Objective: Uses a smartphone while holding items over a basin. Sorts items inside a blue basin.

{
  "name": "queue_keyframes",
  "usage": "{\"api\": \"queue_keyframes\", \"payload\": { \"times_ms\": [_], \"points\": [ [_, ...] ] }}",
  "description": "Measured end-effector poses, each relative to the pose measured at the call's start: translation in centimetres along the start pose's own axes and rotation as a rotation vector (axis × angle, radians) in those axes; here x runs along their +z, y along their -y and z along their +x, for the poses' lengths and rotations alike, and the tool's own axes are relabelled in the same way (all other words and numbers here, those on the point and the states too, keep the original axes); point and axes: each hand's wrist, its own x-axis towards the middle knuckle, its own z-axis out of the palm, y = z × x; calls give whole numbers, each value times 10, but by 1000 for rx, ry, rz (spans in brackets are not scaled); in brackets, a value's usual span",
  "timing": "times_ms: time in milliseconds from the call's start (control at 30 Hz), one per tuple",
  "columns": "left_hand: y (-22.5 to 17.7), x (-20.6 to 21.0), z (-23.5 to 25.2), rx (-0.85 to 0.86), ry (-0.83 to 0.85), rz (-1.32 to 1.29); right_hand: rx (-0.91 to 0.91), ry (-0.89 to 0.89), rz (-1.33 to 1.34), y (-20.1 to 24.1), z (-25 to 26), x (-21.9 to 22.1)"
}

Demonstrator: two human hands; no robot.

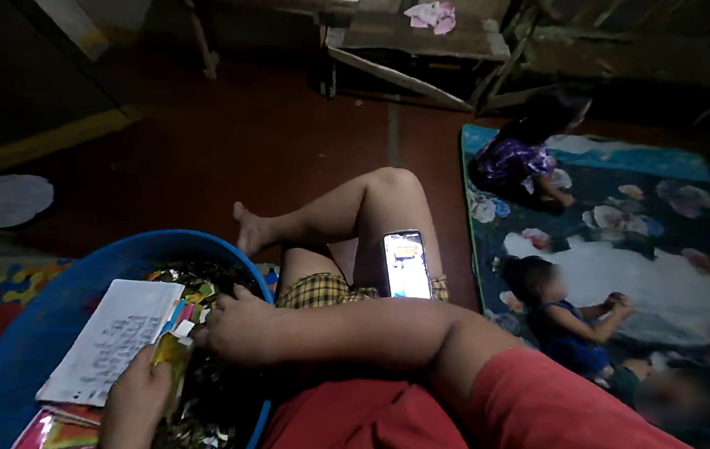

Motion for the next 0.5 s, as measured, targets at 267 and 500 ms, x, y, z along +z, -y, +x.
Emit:
{"api": "queue_keyframes", "payload": {
  "times_ms": [267, 500],
  "points": [
    [7, 11, 5, -91, 38, -16, 243, -749, 250, -90, -177, -55],
    [6, 17, 16, -83, 215, 80, 878, -1024, 755, -129, -302, 24]
  ]
}}
